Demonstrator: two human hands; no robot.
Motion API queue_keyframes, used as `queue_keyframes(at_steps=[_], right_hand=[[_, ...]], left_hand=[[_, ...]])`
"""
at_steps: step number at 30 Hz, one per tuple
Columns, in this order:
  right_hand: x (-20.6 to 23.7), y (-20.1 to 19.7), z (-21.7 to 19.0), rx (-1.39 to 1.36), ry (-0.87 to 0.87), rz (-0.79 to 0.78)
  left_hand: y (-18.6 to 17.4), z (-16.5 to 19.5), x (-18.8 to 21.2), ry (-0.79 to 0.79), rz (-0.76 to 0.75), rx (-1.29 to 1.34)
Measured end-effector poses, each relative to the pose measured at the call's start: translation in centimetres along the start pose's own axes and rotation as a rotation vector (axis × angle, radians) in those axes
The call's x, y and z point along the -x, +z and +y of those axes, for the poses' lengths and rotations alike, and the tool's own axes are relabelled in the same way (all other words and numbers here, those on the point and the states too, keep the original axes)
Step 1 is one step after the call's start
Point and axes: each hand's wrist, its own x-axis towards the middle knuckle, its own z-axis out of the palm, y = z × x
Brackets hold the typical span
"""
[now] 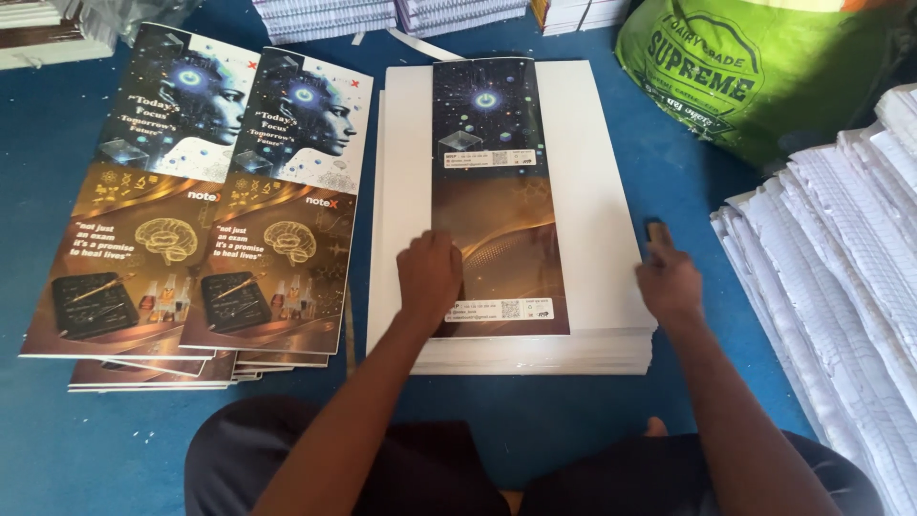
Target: The person inserts a printed cover sheet into a stack of white paper, folds it over the edges, and smooths it down. They repeat this process for multiple units, stacking the finished notebooks to the left.
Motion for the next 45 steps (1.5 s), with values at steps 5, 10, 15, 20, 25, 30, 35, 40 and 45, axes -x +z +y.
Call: queue_keyframes(at_steps=[5, 10, 15, 20, 25, 30, 35, 40, 45], right_hand=[[1.6, 0.9, -5.7, -0.225, 0.379, -0.461], [3.5, 1.8, -8.3, -0.264, 0.354, -0.601], [4.1, 2.9, -8.3, -0.431, 0.371, -0.660], [4.3, 2.7, -9.4, -0.689, 0.351, -0.654], [5.2, 1.0, -12.8, -0.732, 0.217, -0.611], [5.9, -1.5, -15.4, -0.891, 0.090, -0.707], [5.9, -1.5, -16.0, -0.911, 0.027, -0.818], [5.4, -0.5, -14.4, -0.859, 0.060, -0.809], [4.6, 0.5, -12.2, -0.654, 0.153, -0.699]], left_hand=[[-0.5, 0.7, 3.7, -0.009, -0.012, 0.100], [-0.1, 1.6, 4.8, 0.134, 0.148, 0.100], [-0.7, 3.6, 3.7, -0.040, -0.153, -0.069], [-2.1, 7.1, 2.4, -0.049, -0.107, 0.013], [-4.0, 11.2, 0.1, -0.121, -0.202, 0.251], [-5.4, 13.5, -1.8, -0.191, -0.211, 0.179], [-6.0, 12.7, -1.7, -0.136, -0.179, 0.195], [-8.2, 10.9, -0.9, -0.146, -0.124, 0.229], [-11.6, 8.5, -1.8, -0.114, 0.000, 0.050]])
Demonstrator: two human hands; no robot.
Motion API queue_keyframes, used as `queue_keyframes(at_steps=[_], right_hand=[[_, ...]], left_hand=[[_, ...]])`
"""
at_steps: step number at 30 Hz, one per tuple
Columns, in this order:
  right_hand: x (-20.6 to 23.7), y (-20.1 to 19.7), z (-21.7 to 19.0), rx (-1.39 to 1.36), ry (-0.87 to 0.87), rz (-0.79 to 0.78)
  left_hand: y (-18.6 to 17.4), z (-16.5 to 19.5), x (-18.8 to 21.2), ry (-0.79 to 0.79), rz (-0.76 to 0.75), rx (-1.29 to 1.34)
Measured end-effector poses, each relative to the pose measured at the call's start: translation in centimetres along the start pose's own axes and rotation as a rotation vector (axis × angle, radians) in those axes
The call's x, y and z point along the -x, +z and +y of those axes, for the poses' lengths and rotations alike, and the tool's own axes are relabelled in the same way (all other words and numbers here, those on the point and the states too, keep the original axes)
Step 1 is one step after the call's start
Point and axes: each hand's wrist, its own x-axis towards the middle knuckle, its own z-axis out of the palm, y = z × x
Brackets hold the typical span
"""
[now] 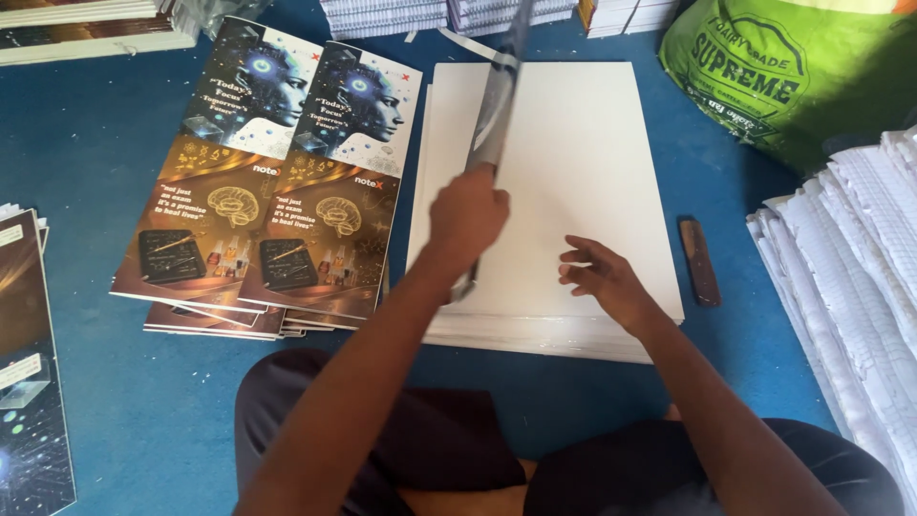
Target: The person inserts a printed cover sheet into a stack of white paper, folds it over the edges, and smooths it down. They repeat this process for multiple units, stacking the finished notebooks to the left.
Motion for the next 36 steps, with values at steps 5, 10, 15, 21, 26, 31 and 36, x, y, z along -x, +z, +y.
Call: queue_keyframes(at_steps=[5, 10, 15, 21, 26, 31, 36], right_hand=[[-0.4, -0.9, 1.9, 0.283, -0.019, 0.129], [-0.6, -2.4, 3.5, 0.491, -0.003, 0.231], [-0.8, -4.3, 5.1, 0.656, -0.020, 0.385], [0.2, -6.5, 6.1, 0.872, 0.068, 0.542], [0.2, -6.9, 5.8, 0.929, 0.263, 0.519], [-0.4, -7.4, 6.5, 0.788, 0.346, 0.449], [-0.7, -7.5, 7.1, 0.701, 0.321, 0.454]], left_hand=[[-4.4, -5.1, -1.8, -0.094, -0.003, -0.124], [-8.0, -13.1, -2.5, -0.121, 0.056, 0.044], [-11.1, -21.1, -2.3, 0.192, 0.142, 0.278], [-14.4, -24.7, -0.3, -0.273, 0.048, 0.064], [-14.8, -26.1, 0.3, -0.432, 0.050, -0.168], [-12.8, -28.2, 1.2, -0.347, 0.097, -0.246], [-10.3, -28.7, 1.8, -0.413, 0.044, -0.361]])
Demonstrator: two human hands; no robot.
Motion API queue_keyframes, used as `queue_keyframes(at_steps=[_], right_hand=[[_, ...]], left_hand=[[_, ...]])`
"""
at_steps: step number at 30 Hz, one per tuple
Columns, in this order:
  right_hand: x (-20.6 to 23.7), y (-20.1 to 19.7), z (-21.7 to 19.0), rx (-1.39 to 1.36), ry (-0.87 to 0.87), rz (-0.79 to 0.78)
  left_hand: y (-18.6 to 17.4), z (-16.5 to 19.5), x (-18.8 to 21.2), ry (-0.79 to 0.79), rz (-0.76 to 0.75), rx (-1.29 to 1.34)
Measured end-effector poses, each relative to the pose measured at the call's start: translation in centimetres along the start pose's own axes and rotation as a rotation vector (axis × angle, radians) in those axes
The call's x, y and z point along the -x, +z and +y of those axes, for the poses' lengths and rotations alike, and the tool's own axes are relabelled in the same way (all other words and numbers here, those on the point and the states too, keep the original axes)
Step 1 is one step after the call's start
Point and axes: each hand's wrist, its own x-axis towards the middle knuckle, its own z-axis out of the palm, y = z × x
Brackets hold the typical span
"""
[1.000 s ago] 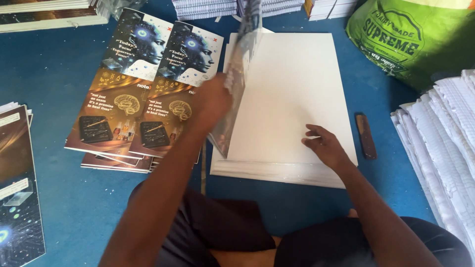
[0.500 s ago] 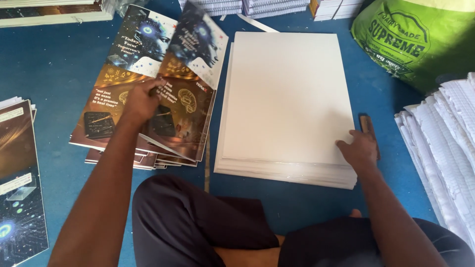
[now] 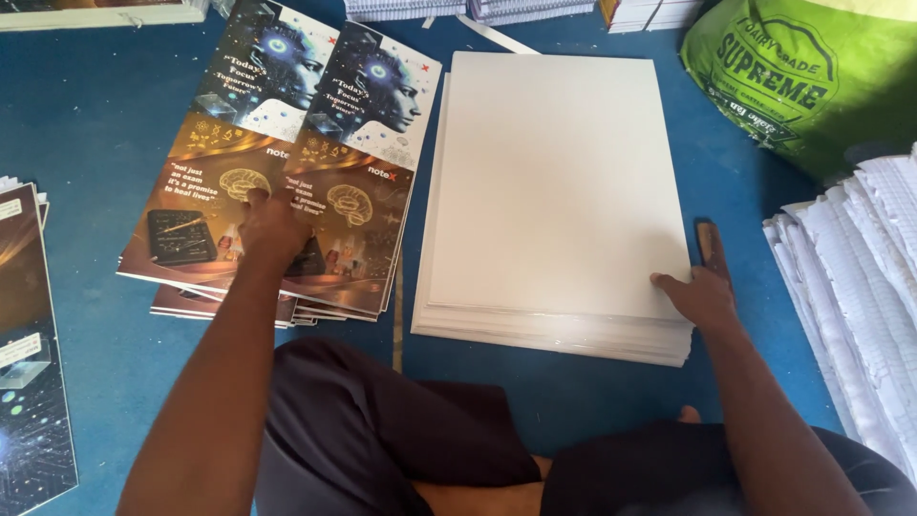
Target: The person inserts a printed cover sheet into a stack of white paper, folds it over the edges, and smooths it down. They repeat this process for multiple units, stacking the finished notebooks to the left.
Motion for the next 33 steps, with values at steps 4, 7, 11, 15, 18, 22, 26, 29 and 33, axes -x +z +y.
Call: queue_keyframes(at_steps=[4, 7, 11, 15, 18, 22, 26, 29, 33], right_hand=[[0.0, -0.1, -0.2, 0.044, 0.015, -0.007], [0.5, -0.5, -0.7, 0.090, 0.027, 0.016], [1.3, -1.4, -0.9, 0.051, 0.049, 0.086], [1.3, -2.2, -0.8, -0.184, 0.052, 0.147], [0.8, -2.7, -0.5, -0.258, 0.010, 0.144], [0.3, -3.1, -0.3, -0.487, 0.102, 0.080], [0.2, -3.0, 0.0, -0.670, 0.139, 0.015], [0.2, -2.5, 0.1, -0.410, 0.033, 0.105], [0.3, -1.9, 0.0, -0.151, -0.021, 0.201]], left_hand=[[1.1, 0.7, 0.5, 0.018, 0.070, 0.011], [2.9, 2.3, 0.8, 0.070, 0.207, 0.026], [6.4, 5.4, 2.6, 0.199, 0.240, 0.337], [9.1, 8.2, 5.1, 0.287, 0.182, 0.574], [9.7, 9.3, 6.1, 0.245, 0.008, 0.672], [9.1, 9.2, 7.1, 0.232, -0.142, 0.770], [8.4, 9.5, 7.7, 0.037, -0.308, 0.778], [8.5, 10.0, 8.0, -0.030, -0.396, 0.827], [9.5, 9.9, 8.2, 0.073, -0.444, 0.765]])
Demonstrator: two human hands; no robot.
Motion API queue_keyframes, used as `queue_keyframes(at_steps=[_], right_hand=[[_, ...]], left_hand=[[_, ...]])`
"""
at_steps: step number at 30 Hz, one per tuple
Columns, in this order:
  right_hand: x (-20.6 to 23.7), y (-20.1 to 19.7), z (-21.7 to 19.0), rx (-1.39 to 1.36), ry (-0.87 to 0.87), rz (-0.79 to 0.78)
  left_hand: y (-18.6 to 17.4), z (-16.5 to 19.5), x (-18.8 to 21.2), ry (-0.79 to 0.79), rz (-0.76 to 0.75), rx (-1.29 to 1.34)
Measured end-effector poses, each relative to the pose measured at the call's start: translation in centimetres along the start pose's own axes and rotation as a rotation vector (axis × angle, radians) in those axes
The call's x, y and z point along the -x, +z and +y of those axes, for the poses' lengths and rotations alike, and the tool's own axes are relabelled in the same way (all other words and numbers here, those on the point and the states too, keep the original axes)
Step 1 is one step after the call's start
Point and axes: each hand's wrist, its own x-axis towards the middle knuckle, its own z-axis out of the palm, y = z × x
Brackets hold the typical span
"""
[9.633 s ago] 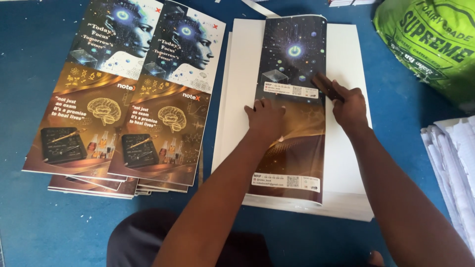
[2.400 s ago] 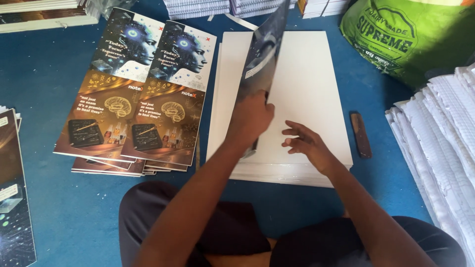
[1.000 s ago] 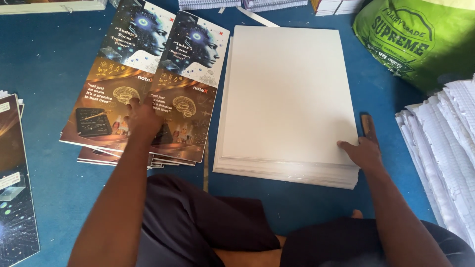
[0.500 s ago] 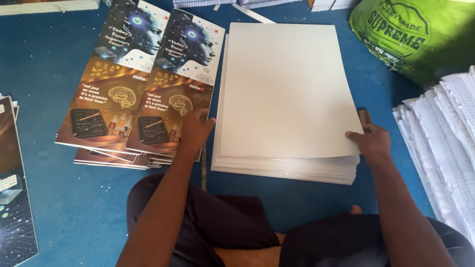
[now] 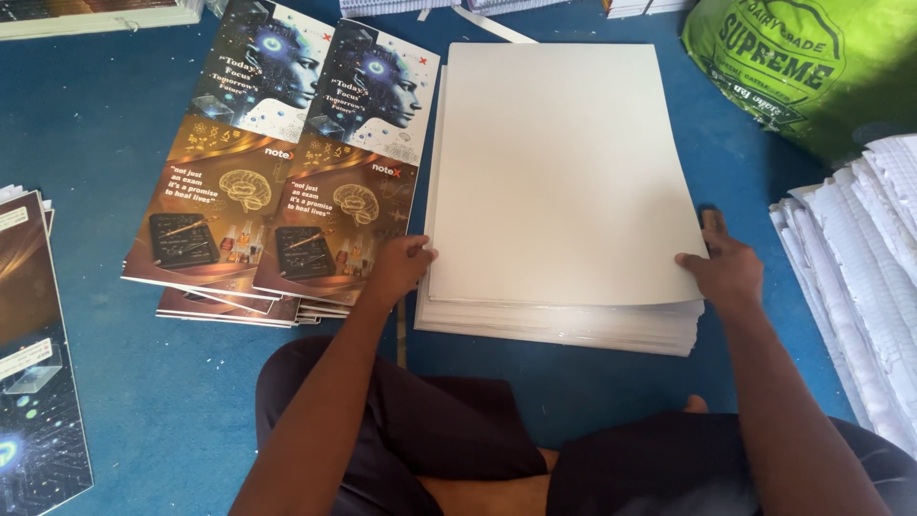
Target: The person inserts a printed cover sheet into a stack of white paper, folds it over the edges, and smooths it down. They repeat this process for multiple units, stacking the finished notebooks to the left.
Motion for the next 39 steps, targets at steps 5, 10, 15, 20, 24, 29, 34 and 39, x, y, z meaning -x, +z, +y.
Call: queue_keyframes(at_steps=[5, 10, 15, 20, 24, 29, 34, 39], right_hand=[[0.5, -0.2, -0.3, 0.052, -0.049, 0.020], [-0.1, -0.5, -0.9, -0.077, 0.040, -0.020], [-0.3, -1.1, -1.0, -0.321, 0.109, -0.097], [0.7, -1.0, -1.4, -0.057, 0.005, -0.038], [0.6, -0.7, -1.5, -0.044, 0.017, -0.039], [-0.7, -0.9, -0.4, -0.371, 0.184, -0.117], [-2.1, -0.9, 0.3, -0.632, 0.394, -0.230], [-2.3, -0.8, 0.4, -0.781, 0.462, -0.303]], left_hand=[[0.5, -1.3, -0.4, 0.167, 0.019, -0.166], [0.6, -1.3, -0.7, 0.113, 0.034, -0.157], [0.5, -0.9, -0.6, 0.072, 0.001, -0.067], [0.5, -1.1, -0.6, 0.070, -0.027, 0.016], [0.6, -1.6, -0.7, 0.109, -0.010, -0.031], [0.6, -2.1, -1.3, -0.005, -0.042, 0.154], [0.4, -1.3, -1.0, 0.009, -0.022, 0.128], [0.0, 0.3, -0.1, -0.037, 0.031, 0.176]])
